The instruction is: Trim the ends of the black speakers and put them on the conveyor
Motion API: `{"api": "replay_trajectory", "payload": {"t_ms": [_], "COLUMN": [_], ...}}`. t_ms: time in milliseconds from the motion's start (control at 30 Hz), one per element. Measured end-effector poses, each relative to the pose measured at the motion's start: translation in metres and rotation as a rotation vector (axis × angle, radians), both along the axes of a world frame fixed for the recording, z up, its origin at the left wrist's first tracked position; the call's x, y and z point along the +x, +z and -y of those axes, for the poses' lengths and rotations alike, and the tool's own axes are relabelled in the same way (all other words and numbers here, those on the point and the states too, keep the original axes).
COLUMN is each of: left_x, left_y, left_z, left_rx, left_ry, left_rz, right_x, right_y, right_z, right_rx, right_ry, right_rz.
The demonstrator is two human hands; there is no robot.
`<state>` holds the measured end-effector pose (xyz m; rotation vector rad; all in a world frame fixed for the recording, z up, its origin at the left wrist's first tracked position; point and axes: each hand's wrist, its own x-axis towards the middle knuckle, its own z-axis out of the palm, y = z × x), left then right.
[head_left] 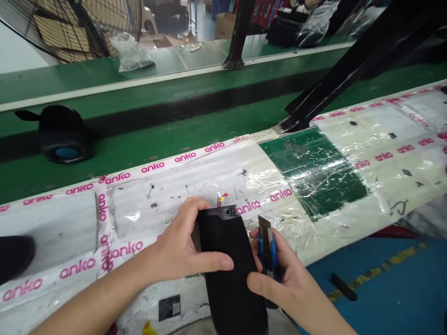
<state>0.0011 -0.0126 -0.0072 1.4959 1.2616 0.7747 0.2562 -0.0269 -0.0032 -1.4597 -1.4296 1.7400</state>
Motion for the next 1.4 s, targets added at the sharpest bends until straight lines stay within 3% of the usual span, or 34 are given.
{"api": "replay_trajectory", "payload": {"t_ms": [100, 167, 333, 433, 700, 900, 1033, 1200, 1400], "left_x": [0.001, -0.001, -0.006, -0.006, -0.007, -0.006, -0.007, -0.014, -0.020], "left_y": [0.000, 0.002, 0.007, 0.003, -0.002, 0.004, 0.002, -0.002, -0.005], "left_z": [0.008, 0.010, 0.004, 0.004, 0.006, 0.000, 0.000, -0.001, -0.007], "left_rx": [-0.102, -0.106, -0.045, -0.022, -0.032, 0.087, 0.077, 0.020, -0.009], "left_ry": [-0.009, -0.027, -0.052, -0.046, -0.056, -0.100, -0.104, -0.148, -0.210], "left_rz": [0.078, 0.070, -0.024, -0.033, 0.020, 0.027, 0.030, 0.088, 0.138], "right_x": [-0.005, -0.008, -0.012, -0.014, -0.014, -0.011, -0.014, -0.009, -0.010], "right_y": [0.001, 0.008, 0.030, 0.036, 0.042, 0.046, 0.046, 0.036, 0.010], "right_z": [0.008, 0.008, -0.014, -0.027, -0.035, -0.036, -0.036, -0.039, -0.056], "right_rx": [0.018, 0.131, 0.859, 1.065, 1.137, 1.145, 1.162, 1.146, 1.064], "right_ry": [0.091, 0.219, 0.476, 0.602, 0.741, 0.732, 0.758, 0.810, 0.806], "right_rz": [-0.016, 0.035, 0.538, 0.721, 0.795, 0.799, 0.844, 0.892, 0.739]}}
